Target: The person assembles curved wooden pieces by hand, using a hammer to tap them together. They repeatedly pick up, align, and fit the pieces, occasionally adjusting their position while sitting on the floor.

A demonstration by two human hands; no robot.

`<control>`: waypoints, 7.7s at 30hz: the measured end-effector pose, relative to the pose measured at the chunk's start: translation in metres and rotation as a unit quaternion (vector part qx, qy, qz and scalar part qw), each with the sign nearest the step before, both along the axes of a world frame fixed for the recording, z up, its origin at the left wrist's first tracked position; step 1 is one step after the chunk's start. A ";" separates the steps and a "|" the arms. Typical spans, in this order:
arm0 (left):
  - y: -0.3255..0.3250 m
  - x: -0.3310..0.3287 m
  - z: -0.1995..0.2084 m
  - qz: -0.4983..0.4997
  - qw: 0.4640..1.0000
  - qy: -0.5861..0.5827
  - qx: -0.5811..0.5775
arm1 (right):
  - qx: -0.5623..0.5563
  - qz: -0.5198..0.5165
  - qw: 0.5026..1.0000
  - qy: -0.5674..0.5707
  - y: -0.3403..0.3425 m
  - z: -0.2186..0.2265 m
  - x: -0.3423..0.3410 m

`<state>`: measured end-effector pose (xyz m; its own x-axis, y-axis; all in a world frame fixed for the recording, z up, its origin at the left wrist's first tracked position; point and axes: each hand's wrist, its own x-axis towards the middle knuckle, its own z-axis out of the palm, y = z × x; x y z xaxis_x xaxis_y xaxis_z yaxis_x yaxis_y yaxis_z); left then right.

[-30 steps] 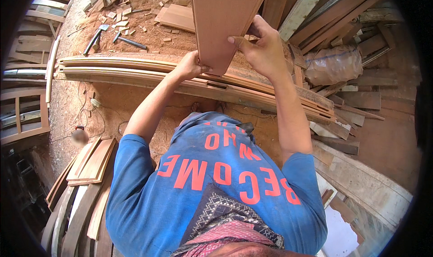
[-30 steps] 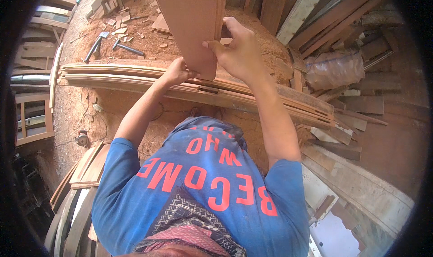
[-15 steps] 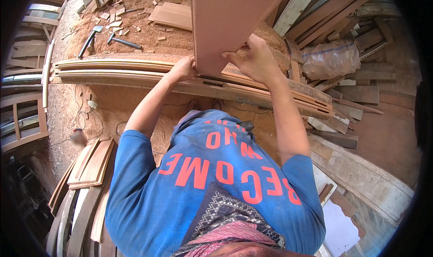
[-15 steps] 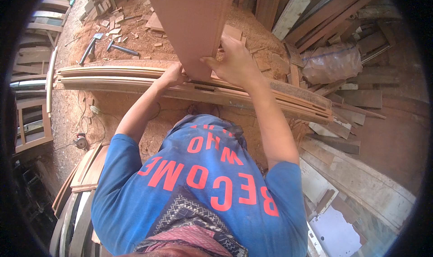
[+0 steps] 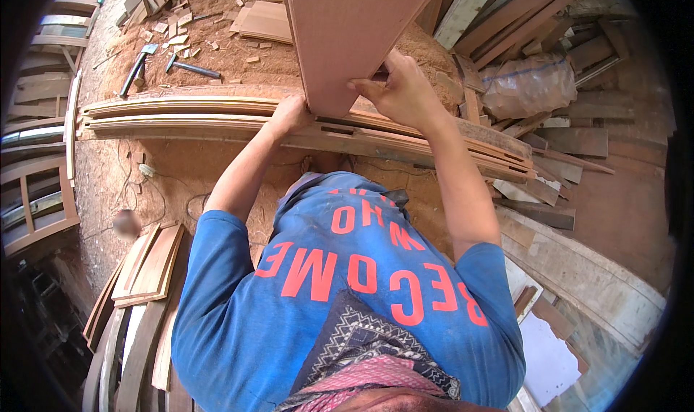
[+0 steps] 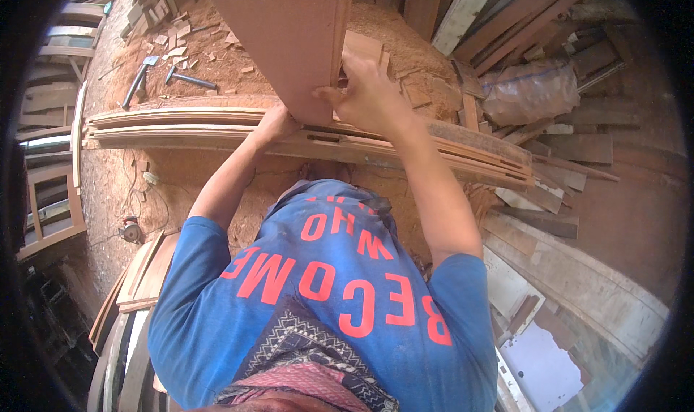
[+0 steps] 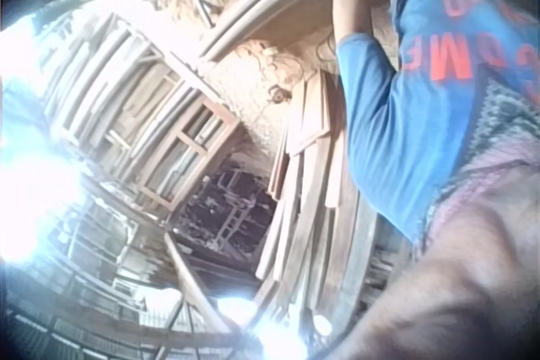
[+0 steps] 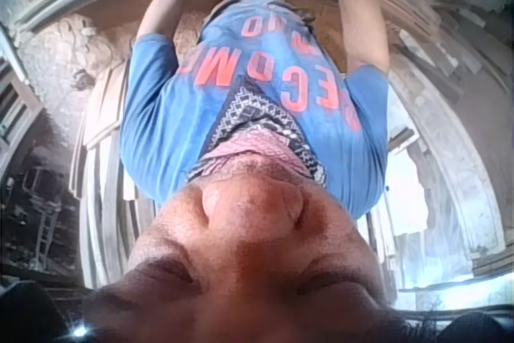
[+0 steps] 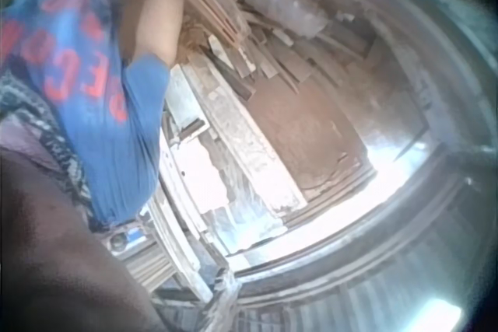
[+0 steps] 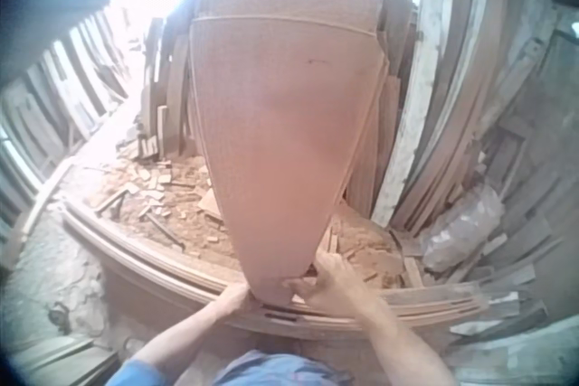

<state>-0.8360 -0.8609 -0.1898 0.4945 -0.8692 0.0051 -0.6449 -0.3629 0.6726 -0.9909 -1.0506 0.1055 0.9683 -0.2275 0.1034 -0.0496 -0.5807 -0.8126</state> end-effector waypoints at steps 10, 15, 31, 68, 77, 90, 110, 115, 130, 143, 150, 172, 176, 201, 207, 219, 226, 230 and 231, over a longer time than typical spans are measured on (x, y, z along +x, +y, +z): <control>0.003 0.004 -0.001 -0.024 0.995 -0.013 0.094 | 0.018 -0.017 1.000 -0.012 -0.004 -0.032 -0.009; 0.005 0.005 0.001 -0.034 0.994 0.001 0.100 | -0.012 -0.013 1.000 -0.003 -0.004 -0.031 -0.011; 0.008 -0.004 0.013 -0.017 0.996 0.025 0.085 | 0.021 0.021 1.000 -0.009 -0.002 -0.023 -0.010; 0.007 -0.005 -0.004 -0.010 0.999 -0.004 0.035 | 0.016 -0.003 0.999 -0.045 0.011 -0.037 -0.015; 0.005 -0.005 0.008 -0.003 0.999 0.006 0.043 | 0.041 -0.022 0.998 -0.048 0.006 -0.043 -0.011; 0.009 -0.001 -0.003 -0.024 0.996 -0.030 0.082 | -0.026 0.069 0.991 0.112 -0.005 -0.240 -0.008; 0.003 0.002 -0.016 -0.021 0.999 -0.022 -0.038 | -0.059 0.035 0.996 -0.057 0.004 -0.266 -0.008; -0.002 -0.013 0.034 0.006 0.999 0.032 -0.034 | -0.081 0.018 0.993 -0.081 -0.001 -0.297 -0.006; 0.023 -0.003 0.046 0.085 0.958 0.239 0.136 | -0.167 0.012 0.983 -0.080 -0.005 -0.283 -0.017; -0.008 0.028 0.348 0.182 0.725 0.338 -0.572 | -0.050 0.066 0.994 -0.069 -0.030 -0.107 0.065; -0.052 0.138 0.271 -0.012 0.635 0.426 -0.645 | -0.142 -0.130 0.966 -0.171 -0.042 -0.089 0.085; -0.065 0.131 -0.056 0.339 0.687 0.642 0.026 | 0.303 -0.318 0.886 -0.149 -0.342 -0.134 0.274; -0.064 0.163 -0.099 0.352 0.688 0.634 0.037 | 0.117 -0.258 0.955 -0.083 -0.405 -0.154 0.316; -0.166 0.285 -0.226 0.588 0.503 0.599 -0.207 | 0.210 -0.241 0.887 0.334 -0.272 -0.441 0.099; -0.179 0.300 -0.193 0.501 0.614 0.600 -0.108 | 0.331 -0.272 0.804 0.412 -0.213 -0.428 0.019; -0.144 0.134 -0.027 0.484 0.636 0.577 -0.169 | 0.731 -0.514 0.449 0.013 -0.171 -0.421 0.147; -0.143 0.065 -0.020 0.372 0.609 0.646 -0.271 | 0.675 -0.408 0.607 -0.100 -0.239 -0.313 0.074; -0.212 -0.013 -0.046 0.198 0.579 0.784 -0.106 | 0.442 -0.420 0.778 -0.151 -0.314 -0.187 0.037; -0.222 -0.035 -0.019 0.149 0.601 0.784 -0.053 | 0.352 -0.421 0.818 -0.171 -0.321 -0.154 0.036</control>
<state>-0.8714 -1.0830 -0.2088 0.0979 -0.7771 -0.6217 0.8936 -0.2063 0.3986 -0.9548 -1.3717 -0.0482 0.3786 -0.9192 -0.1085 0.1096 0.1610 -0.9809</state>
